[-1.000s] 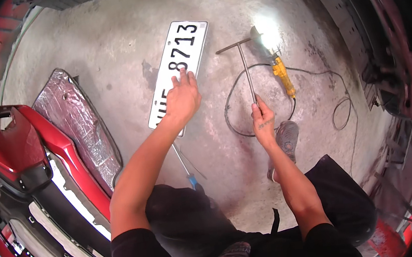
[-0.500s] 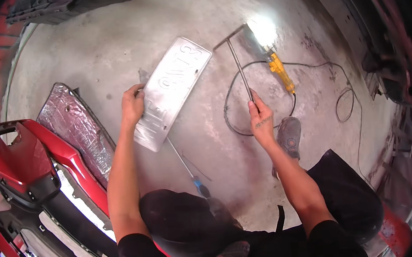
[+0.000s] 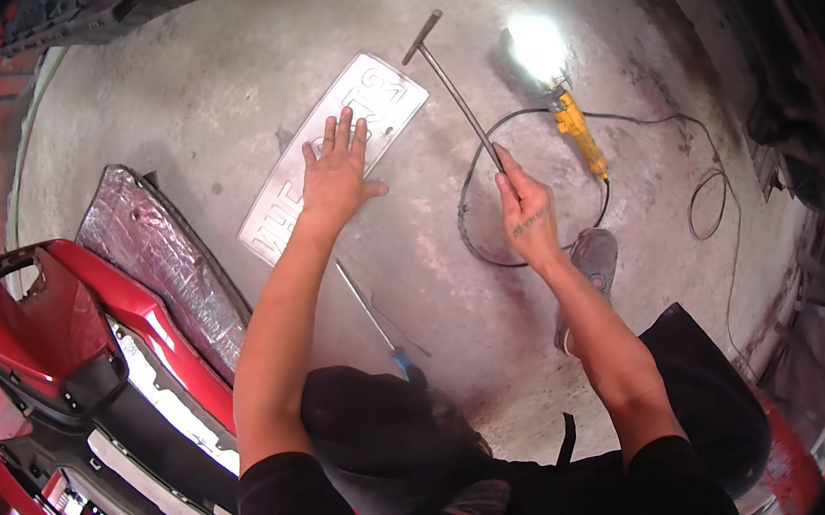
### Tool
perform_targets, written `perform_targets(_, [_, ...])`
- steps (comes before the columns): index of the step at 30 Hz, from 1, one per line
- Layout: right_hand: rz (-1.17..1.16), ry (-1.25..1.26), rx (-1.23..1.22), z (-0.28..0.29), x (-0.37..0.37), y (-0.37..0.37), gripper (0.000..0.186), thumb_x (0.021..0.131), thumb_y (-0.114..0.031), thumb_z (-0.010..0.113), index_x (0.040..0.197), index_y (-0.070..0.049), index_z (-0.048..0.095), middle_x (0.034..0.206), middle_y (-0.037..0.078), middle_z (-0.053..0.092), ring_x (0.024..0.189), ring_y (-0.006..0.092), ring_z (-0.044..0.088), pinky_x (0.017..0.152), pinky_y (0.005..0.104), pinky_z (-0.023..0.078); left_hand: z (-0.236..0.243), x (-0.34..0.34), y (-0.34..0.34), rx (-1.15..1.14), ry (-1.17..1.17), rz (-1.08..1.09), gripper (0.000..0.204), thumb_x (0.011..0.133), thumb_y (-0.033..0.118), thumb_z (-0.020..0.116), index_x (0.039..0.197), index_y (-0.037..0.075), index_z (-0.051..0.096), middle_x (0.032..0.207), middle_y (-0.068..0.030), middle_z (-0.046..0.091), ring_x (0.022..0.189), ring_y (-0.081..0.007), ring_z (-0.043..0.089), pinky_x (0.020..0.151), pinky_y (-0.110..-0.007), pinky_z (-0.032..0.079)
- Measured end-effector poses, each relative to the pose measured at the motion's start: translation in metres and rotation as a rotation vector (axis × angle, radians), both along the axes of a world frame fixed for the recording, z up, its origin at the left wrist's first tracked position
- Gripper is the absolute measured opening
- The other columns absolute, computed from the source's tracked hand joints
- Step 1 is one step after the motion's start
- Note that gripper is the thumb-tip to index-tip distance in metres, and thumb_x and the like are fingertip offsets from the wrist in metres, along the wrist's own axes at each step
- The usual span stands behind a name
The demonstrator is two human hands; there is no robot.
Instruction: The person uses a tool to work on a license plate, bends the plate by hand, and then fits a black plastic component into a red car bumper.
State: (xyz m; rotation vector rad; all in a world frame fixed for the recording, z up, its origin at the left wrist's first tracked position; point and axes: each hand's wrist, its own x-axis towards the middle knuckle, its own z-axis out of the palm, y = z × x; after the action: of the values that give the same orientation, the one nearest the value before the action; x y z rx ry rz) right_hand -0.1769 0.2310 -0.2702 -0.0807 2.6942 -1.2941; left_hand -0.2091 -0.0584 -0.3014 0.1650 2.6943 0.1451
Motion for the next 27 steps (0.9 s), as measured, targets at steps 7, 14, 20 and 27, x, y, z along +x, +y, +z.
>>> perform_targets(7, [0.144,0.194,0.025,-0.003,-0.029,-0.011,0.047,0.1,-0.002,0.057,0.147,-0.011,0.058,0.079,0.02,0.06,0.062,0.0313,0.055,0.067,0.0355,0.05,-0.008,0.007,-0.019,0.026,0.083,0.047,0.079,0.095,0.038,0.068,0.16,0.005,0.036,0.172,-0.0116,0.022,0.158,-0.0315,0.024,0.12,-0.063,0.031])
perform_targets(14, [0.239,0.182,0.155,-0.011,-0.044,-0.014,0.061,0.093,0.006,0.058,0.149,-0.018,0.057,0.079,0.022,0.061,0.069,0.0374,0.062,0.069,0.043,0.053,-0.006,0.007,-0.013,0.03,0.024,0.066,0.076,0.098,0.037,0.065,0.161,0.006,0.035,0.173,-0.0107,0.019,0.159,-0.0307,0.022,0.119,-0.064,0.031])
perform_targets(20, [0.234,0.163,0.202,-0.008,-0.047,-0.022,0.065,0.09,0.008,0.058,0.15,-0.019,0.056,0.079,0.022,0.061,0.07,0.0386,0.064,0.068,0.0451,0.053,-0.009,0.008,-0.019,0.062,0.128,0.028,0.075,0.095,0.033,0.068,0.157,0.002,0.039,0.17,-0.0154,0.025,0.156,-0.0349,0.028,0.115,-0.064,0.035])
perform_targets(27, [0.217,0.224,0.189,-0.013,-0.055,-0.017,0.066,0.09,0.007,0.058,0.151,-0.018,0.055,0.075,0.021,0.059,0.066,0.0378,0.059,0.067,0.0438,0.052,-0.007,0.003,-0.013,0.033,0.089,0.035,0.074,0.097,0.033,0.066,0.158,0.003,0.037,0.172,-0.0135,0.023,0.157,-0.0334,0.026,0.116,-0.064,0.034])
